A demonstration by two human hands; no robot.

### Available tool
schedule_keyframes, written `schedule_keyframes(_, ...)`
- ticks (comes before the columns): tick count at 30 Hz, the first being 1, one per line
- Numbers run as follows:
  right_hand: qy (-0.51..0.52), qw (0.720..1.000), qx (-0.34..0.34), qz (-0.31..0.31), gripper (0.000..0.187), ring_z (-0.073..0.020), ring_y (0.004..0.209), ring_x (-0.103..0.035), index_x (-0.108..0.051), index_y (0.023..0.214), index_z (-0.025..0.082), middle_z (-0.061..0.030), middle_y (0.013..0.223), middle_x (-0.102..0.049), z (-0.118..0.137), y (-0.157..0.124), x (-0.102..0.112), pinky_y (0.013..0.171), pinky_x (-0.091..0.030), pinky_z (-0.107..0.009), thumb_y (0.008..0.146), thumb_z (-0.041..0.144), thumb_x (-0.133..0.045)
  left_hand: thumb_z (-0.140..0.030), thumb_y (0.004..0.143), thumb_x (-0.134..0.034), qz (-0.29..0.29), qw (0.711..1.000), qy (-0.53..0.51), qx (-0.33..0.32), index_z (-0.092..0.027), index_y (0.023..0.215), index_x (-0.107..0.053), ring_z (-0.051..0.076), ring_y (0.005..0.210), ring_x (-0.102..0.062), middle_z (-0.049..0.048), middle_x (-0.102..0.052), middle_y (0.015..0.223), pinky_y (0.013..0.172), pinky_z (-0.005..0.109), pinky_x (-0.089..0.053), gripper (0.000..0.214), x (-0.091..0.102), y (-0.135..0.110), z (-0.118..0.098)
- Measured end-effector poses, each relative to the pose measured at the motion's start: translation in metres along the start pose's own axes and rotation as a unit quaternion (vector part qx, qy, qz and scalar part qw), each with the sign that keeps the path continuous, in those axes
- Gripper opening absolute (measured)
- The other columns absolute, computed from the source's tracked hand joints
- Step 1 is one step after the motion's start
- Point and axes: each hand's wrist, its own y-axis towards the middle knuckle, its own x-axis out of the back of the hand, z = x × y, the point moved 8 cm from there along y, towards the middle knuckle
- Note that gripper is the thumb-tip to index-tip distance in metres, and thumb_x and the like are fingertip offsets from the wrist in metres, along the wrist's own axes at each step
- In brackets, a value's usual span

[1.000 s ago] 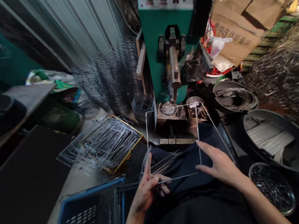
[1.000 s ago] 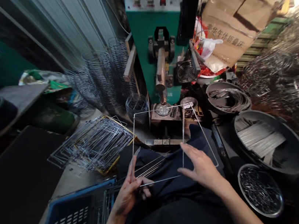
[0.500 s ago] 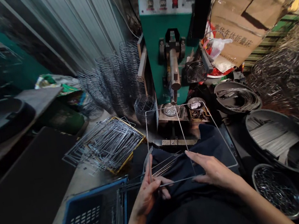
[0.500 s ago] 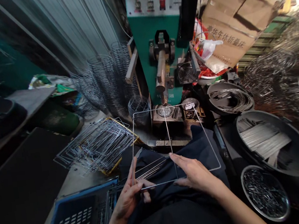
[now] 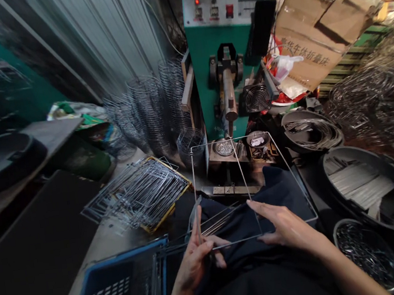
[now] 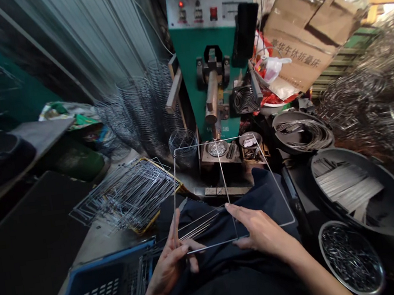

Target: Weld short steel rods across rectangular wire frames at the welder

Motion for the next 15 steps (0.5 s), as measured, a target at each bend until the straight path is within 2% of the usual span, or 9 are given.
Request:
schedule_keyframes(6,0.003,1.0,-0.002,0.004,0.093,-0.0258,0.135,-0.047,-0.034,0.153,0.026,-0.0073,0.15,-0.044,0.0001,0.002,0.0029,0.113,-0.04,-0.039,0.07,0.013,-0.074,-0.017,0.091,-0.055,0.012,1.0,-0.009,0.001,-0.037,0.15,0.021,0.019,0.054,-0.07,0.0097,-0.077,0.092,0.05,0.023,-0.053,0.098,-0.0007,0.004,0.0006)
schedule_keyframes(15,-0.012,1.0,0.005,0.003,0.091,-0.0236,0.135,-0.047,-0.034,0.153,0.023,-0.0073,0.15,-0.045,-0.0008,0.0059,0.0065,0.114,-0.039,-0.036,0.071,0.012,-0.073,-0.018,0.093,-0.053,0.03,1.0,-0.008,-0.005,-0.037,0.15,0.022,0.019,0.054,-0.07,0.0105,-0.076,0.095,0.051,0.026,-0.055,0.096,0.0003,0.0099,-0.0009)
